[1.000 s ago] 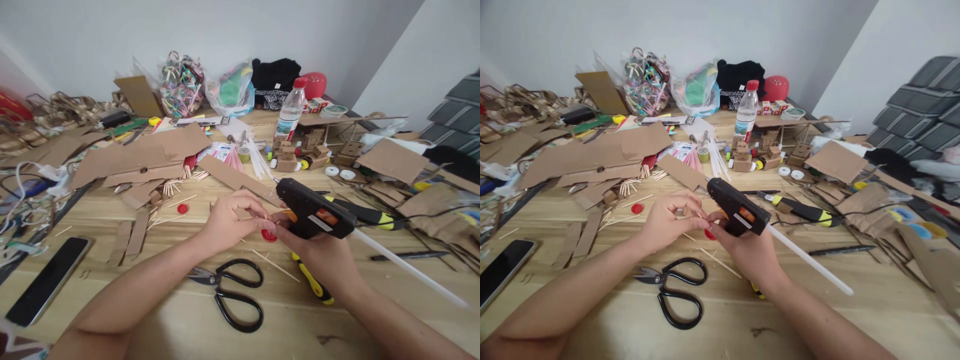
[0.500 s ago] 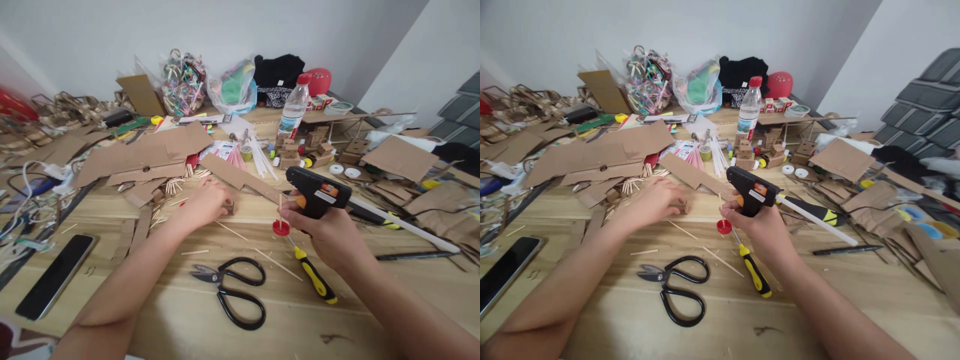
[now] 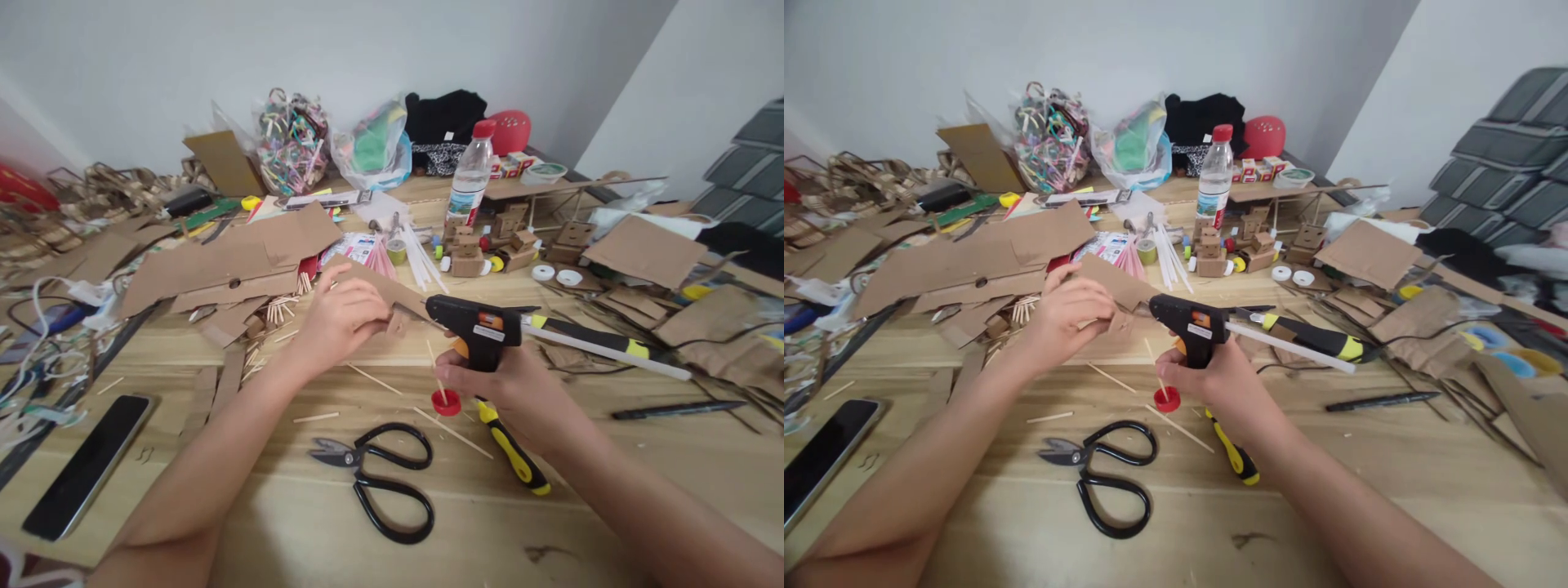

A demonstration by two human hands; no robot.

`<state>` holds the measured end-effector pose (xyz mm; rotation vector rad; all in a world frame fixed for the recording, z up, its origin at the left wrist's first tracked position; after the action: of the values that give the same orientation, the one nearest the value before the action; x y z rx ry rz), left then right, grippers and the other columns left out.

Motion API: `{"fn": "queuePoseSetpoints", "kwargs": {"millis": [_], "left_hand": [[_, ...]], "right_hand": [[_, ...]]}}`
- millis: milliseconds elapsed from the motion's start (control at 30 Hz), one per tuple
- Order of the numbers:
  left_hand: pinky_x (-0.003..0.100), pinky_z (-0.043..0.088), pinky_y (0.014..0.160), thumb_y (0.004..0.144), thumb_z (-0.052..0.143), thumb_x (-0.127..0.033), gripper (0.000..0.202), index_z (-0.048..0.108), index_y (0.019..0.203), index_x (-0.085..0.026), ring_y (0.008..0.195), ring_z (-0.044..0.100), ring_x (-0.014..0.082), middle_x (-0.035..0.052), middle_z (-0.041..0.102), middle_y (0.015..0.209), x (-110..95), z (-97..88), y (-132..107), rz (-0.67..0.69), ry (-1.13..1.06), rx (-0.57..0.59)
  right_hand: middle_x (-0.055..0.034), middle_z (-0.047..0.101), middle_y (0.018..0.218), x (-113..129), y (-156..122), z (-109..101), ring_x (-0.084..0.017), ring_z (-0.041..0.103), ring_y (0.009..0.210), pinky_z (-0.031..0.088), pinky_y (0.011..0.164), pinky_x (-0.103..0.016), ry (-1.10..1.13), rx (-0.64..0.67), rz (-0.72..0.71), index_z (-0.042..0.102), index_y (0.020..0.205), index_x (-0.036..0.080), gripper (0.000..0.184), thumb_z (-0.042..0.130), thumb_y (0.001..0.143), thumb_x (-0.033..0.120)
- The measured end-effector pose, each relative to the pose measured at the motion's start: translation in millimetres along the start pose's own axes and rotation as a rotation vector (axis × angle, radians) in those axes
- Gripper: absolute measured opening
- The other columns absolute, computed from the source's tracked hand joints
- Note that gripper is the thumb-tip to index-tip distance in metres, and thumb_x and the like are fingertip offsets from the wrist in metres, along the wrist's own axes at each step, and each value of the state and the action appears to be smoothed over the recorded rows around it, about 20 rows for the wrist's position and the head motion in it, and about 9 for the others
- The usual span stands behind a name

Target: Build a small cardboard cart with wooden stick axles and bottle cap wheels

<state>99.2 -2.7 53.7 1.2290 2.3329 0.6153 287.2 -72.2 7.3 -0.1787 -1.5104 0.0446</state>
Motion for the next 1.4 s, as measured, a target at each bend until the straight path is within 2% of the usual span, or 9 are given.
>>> {"fn": "queuePoseSetpoints", "kwargs": {"millis": [133, 300, 533, 767, 1067, 1267, 1400], "left_hand": [[0.049, 0.037, 0.113, 0.093, 0.060, -0.015, 0.023, 0.075, 0.081, -0.029, 0.085, 0.073, 0.0181, -0.0028, 0.081, 0.081, -17, -8.9, 0, 0.163, 0.073, -0.173], [0.045, 0.044, 0.104, 0.092, 0.064, -0.013, 0.019, 0.072, 0.084, -0.028, 0.081, 0.073, 0.0165, -0.0047, 0.081, 0.078, -29, -11.1, -3, 0.312, 0.152, -0.355], [0.041, 0.042, 0.102, 0.096, 0.060, -0.012, 0.020, 0.070, 0.085, -0.025, 0.081, 0.073, 0.0138, -0.0065, 0.080, 0.078, -39, -12.0, -5, 0.419, 0.275, -0.461], [0.037, 0.046, 0.098, 0.100, 0.057, -0.016, 0.025, 0.068, 0.080, -0.024, 0.078, 0.071, 0.0100, -0.0084, 0.077, 0.075, -51, -11.4, -5, 0.479, 0.384, -0.494], [0.036, 0.049, 0.093, 0.099, 0.061, -0.016, 0.018, 0.066, 0.083, -0.022, 0.077, 0.073, 0.0096, -0.0094, 0.079, 0.076, -54, -13.5, -6, 0.530, 0.388, -0.473], [0.034, 0.051, 0.094, 0.094, 0.065, -0.014, 0.011, 0.067, 0.085, -0.020, 0.078, 0.073, 0.0101, -0.0071, 0.079, 0.077, -57, -8.3, -8, 0.572, 0.383, -0.360], [0.035, 0.051, 0.093, 0.097, 0.060, -0.013, 0.018, 0.070, 0.084, -0.021, 0.079, 0.073, 0.0118, -0.0050, 0.080, 0.078, -58, -2.6, -11, 0.594, 0.366, -0.311]], "right_hand": [[0.0051, 0.063, 0.061, 0, -8, 8, -0.014, 0.050, 0.056, 0.040, 0.057, -0.030, 0.102, 0.019, 0.043, 0.066, 0.090, 0.023, 0.040, 0.084, 0.055, 0.033], [0.0064, 0.060, 0.058, 1, -10, 9, -0.012, 0.045, 0.053, 0.037, 0.054, -0.029, 0.130, 0.000, 0.077, 0.060, 0.083, 0.023, 0.038, 0.085, 0.055, 0.032], [0.0060, 0.061, 0.057, 2, -11, 12, -0.011, 0.045, 0.053, 0.034, 0.052, -0.028, 0.155, -0.002, 0.091, 0.061, 0.083, 0.022, 0.037, 0.083, 0.053, 0.030], [0.0042, 0.063, 0.060, 1, -11, 13, -0.010, 0.046, 0.053, 0.035, 0.053, -0.027, 0.154, 0.011, 0.104, 0.061, 0.081, 0.022, 0.036, 0.082, 0.052, 0.028], [0.0069, 0.050, 0.055, 1, -8, 13, -0.010, 0.038, 0.051, 0.028, 0.048, -0.026, 0.087, 0.105, 0.083, 0.064, 0.080, 0.021, 0.032, 0.082, 0.057, 0.031], [0.0097, 0.044, 0.049, -3, -5, 14, -0.008, 0.032, 0.050, 0.025, 0.049, -0.026, 0.110, 0.135, 0.098, 0.059, 0.073, 0.022, 0.028, 0.081, 0.057, 0.030], [0.0107, 0.043, 0.047, -5, -2, 11, -0.008, 0.030, 0.048, 0.024, 0.049, -0.026, 0.117, 0.122, 0.101, 0.059, 0.072, 0.023, 0.028, 0.082, 0.057, 0.028]]}}
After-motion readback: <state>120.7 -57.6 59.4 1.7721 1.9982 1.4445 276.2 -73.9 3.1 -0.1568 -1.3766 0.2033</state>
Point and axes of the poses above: each hand's wrist, its own y-axis towards the middle knuckle, its own z-axis out of the palm, x = y × z, the point moved 5 cm from there along y, towards the middle knuckle
